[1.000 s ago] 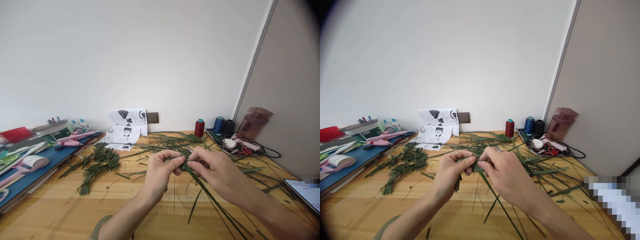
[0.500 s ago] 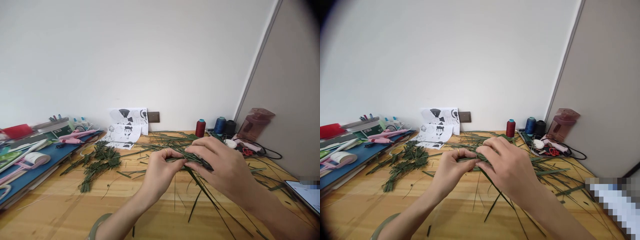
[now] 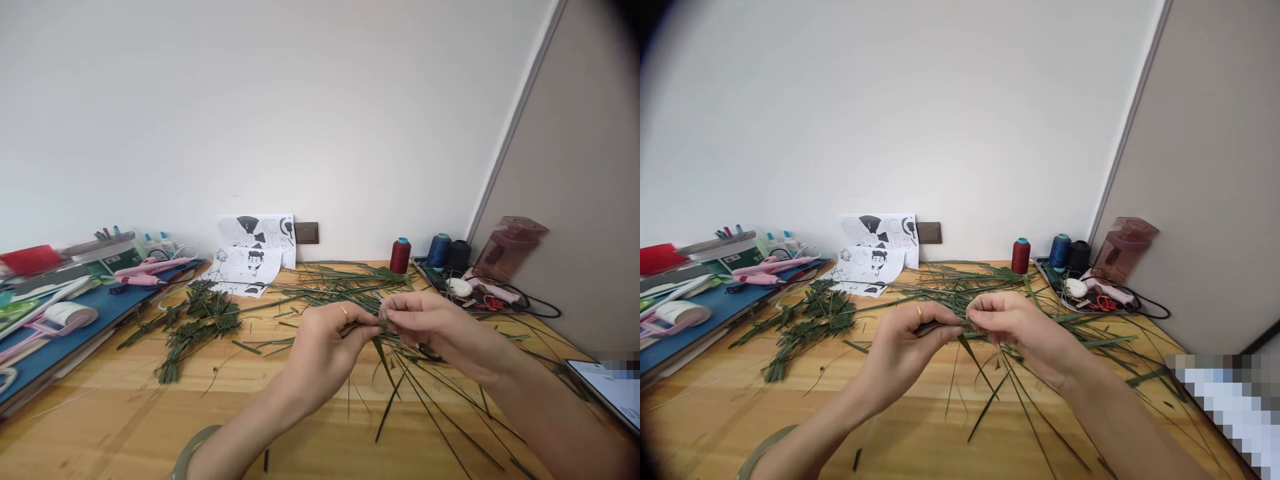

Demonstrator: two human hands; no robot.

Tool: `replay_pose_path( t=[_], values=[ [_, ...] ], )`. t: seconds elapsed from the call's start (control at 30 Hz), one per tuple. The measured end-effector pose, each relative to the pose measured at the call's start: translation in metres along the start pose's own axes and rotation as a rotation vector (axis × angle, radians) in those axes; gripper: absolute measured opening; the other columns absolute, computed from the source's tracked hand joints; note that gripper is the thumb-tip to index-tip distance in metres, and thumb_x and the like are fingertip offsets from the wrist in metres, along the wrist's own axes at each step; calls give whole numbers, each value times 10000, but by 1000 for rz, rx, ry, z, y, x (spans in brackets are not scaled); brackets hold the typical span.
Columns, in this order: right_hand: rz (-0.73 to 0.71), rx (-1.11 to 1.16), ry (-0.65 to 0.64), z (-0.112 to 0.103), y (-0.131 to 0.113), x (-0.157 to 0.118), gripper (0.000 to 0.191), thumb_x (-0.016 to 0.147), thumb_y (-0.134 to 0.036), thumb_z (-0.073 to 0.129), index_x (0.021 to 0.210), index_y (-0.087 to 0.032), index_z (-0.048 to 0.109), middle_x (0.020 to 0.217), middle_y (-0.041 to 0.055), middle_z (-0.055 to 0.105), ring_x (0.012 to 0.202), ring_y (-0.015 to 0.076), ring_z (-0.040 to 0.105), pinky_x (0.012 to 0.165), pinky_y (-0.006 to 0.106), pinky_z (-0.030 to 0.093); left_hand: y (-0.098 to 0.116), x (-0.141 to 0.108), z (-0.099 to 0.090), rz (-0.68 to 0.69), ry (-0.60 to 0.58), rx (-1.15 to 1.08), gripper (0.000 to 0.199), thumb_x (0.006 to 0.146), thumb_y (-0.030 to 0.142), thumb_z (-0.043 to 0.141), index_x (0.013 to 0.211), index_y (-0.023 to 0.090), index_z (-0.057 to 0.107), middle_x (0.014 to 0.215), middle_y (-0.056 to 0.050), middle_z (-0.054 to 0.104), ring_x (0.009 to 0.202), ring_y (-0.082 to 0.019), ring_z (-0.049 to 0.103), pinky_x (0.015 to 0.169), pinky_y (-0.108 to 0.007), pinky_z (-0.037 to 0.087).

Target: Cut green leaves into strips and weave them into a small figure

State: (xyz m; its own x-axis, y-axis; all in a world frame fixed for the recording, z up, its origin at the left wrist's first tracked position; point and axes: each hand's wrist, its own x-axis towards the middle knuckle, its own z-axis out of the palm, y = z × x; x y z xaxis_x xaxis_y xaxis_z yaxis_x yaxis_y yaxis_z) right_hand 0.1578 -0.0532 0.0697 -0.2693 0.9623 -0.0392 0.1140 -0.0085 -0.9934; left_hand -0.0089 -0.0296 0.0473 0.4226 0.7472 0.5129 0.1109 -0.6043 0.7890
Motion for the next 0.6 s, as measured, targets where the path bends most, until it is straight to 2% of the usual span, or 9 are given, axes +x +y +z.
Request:
replay_pose_path(
  t=[0.07,0.13,0.2,0.3,0.4,0.5,0.6],
  values=[
    [113,244,-99,-4,6,6,157,720,-290,584,675,-147,536,645,-18,442,573,79,383,473,191,267,1,3,-1,-177,-30,-182,54,687,212,626,690,158,626,657,-2,640,597,-93,556,554,-186,429],
    [122,322,-122,-3,11,10,177,717,-300,594,673,-141,530,651,-15,441,571,76,378,471,188,261,1,7,-3,-315,-42,-320,89,646,219,661,662,147,612,593,12,603,530,-75,520,513,-179,417],
    [25,210,-64,1,11,9,186,759,-315,549,683,-148,524,647,-22,432,564,77,366,491,201,276,0,10,-3,-389,-28,-392,127,617,226,682,652,134,602,542,24,566,483,-63,489,488,-178,408],
    [-210,-249,171,11,4,1,154,813,-283,475,712,-173,513,654,-30,446,595,98,388,550,232,301,0,12,-3,-432,18,-409,135,613,227,680,645,123,599,520,29,543,468,-60,474,477,-179,404],
    [-390,-648,384,22,0,-8,120,827,-208,444,718,-188,488,698,-22,483,654,120,431,598,253,314,3,9,0,-405,64,-330,110,640,230,653,647,130,608,548,24,557,493,-70,482,482,-182,404],
    [-478,-776,458,32,3,-11,137,836,-180,418,710,-189,469,694,-14,483,660,131,446,595,261,324,6,3,3,-298,128,-135,76,682,225,610,668,152,624,592,11,597,546,-96,520,514,-196,417],
    [-551,-848,560,40,10,-9,146,833,-183,419,697,-184,471,674,-1,485,654,144,454,582,271,330,5,-3,6,-125,208,117,84,719,204,563,697,170,636,646,-5,643,600,-122,560,574,-221,437]
  ],
)
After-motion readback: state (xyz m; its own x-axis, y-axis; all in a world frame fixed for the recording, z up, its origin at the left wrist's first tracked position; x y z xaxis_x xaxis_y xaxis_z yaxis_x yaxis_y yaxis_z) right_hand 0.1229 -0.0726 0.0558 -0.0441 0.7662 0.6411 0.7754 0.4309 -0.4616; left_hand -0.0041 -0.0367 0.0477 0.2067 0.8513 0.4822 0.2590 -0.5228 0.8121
